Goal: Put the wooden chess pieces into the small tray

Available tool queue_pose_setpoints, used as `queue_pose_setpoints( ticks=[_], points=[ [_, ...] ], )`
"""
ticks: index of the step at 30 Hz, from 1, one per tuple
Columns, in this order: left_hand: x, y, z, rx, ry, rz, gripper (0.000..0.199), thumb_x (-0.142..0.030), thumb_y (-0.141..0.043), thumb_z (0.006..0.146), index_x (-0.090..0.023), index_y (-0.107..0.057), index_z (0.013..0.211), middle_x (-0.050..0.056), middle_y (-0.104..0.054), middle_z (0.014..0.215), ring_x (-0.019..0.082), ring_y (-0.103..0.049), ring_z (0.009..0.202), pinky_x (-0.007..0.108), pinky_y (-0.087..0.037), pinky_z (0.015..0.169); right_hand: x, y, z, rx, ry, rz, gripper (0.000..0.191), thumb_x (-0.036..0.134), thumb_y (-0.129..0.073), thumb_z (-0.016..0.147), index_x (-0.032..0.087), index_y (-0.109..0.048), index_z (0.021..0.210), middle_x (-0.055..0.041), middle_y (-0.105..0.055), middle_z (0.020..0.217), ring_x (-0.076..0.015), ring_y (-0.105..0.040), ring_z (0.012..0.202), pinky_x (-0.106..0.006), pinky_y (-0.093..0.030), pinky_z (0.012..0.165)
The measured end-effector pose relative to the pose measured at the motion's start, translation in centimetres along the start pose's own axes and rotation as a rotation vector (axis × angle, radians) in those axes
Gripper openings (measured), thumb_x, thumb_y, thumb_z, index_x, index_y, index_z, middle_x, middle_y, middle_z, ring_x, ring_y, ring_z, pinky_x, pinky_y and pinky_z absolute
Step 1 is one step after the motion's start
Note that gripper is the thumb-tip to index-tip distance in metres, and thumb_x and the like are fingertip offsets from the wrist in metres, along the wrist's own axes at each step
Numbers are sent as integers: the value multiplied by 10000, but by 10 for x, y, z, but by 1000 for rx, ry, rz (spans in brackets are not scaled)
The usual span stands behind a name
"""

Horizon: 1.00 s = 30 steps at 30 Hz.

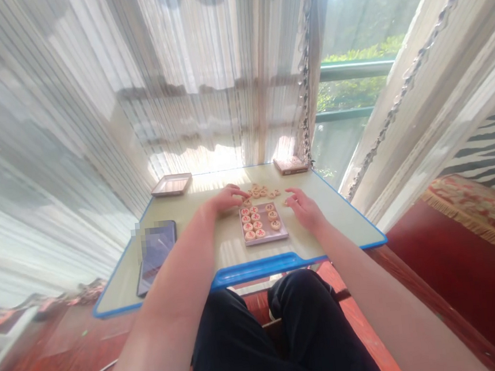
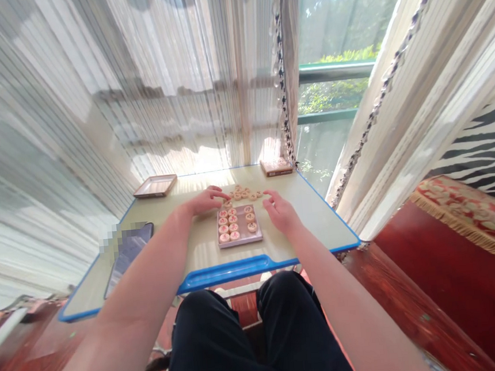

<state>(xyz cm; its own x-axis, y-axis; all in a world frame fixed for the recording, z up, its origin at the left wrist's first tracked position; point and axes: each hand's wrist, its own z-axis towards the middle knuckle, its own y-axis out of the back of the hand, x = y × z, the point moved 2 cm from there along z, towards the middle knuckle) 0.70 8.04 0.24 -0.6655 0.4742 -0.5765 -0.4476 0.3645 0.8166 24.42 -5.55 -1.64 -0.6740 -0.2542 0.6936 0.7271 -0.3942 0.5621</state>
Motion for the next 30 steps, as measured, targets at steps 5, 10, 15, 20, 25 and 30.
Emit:
queue_pose_setpoints(
  ticks=[5,10,15,20,25,30],
  points=[
    [-1,4,-2,39,-4,18,477,-439,-656,647,-315,-670,1107,43,-390,1372,269,-392,1271,354,-265,1108,-2,-1,-1,18,10,30,382,420,-392,888,214,-513,1187,-25,-642,823,-170,-609,746,-305,-456,694],
    [3,5,-1,56,34,1,500,-349,-619,669,-361,-624,1168,-1,-291,1464,275,-353,1308,349,-294,1092,-4,-2,1,22,-19,65,436,431,-394,885,233,-482,1264,-3,-623,762,-167,-607,750,-290,-459,687],
    [3,1,6,99,22,67,430,-395,-624,668,-363,-669,1095,-29,-296,1487,299,-294,1342,390,-225,1121,-4,-2,4,32,-76,127,446,455,-392,881,224,-516,1242,-1,-622,737,-158,-593,713,-272,-455,644],
    [3,1,8,134,16,101,462,-469,-637,658,-353,-665,1104,17,-323,1469,300,-321,1332,386,-220,1116,-3,-2,4,41,-65,148,449,456,-393,877,211,-527,1230,1,-621,722,-147,-576,669,-262,-448,616],
    [-4,2,4,88,1,33,474,-520,-680,612,-314,-698,1039,36,-387,1432,301,-371,1297,368,-257,1098,-8,-3,5,50,-82,158,468,488,-382,876,211,-521,1227,6,-615,727,-132,-550,610,-254,-433,569],
    [-8,4,2,-46,14,-204,415,-488,-710,612,-281,-710,972,43,-555,1286,270,-468,1203,361,-343,1035,-11,-4,6,36,-59,157,466,500,-378,876,207,-528,1205,5,-615,724,-134,-544,603,-253,-432,564]
  ],
)
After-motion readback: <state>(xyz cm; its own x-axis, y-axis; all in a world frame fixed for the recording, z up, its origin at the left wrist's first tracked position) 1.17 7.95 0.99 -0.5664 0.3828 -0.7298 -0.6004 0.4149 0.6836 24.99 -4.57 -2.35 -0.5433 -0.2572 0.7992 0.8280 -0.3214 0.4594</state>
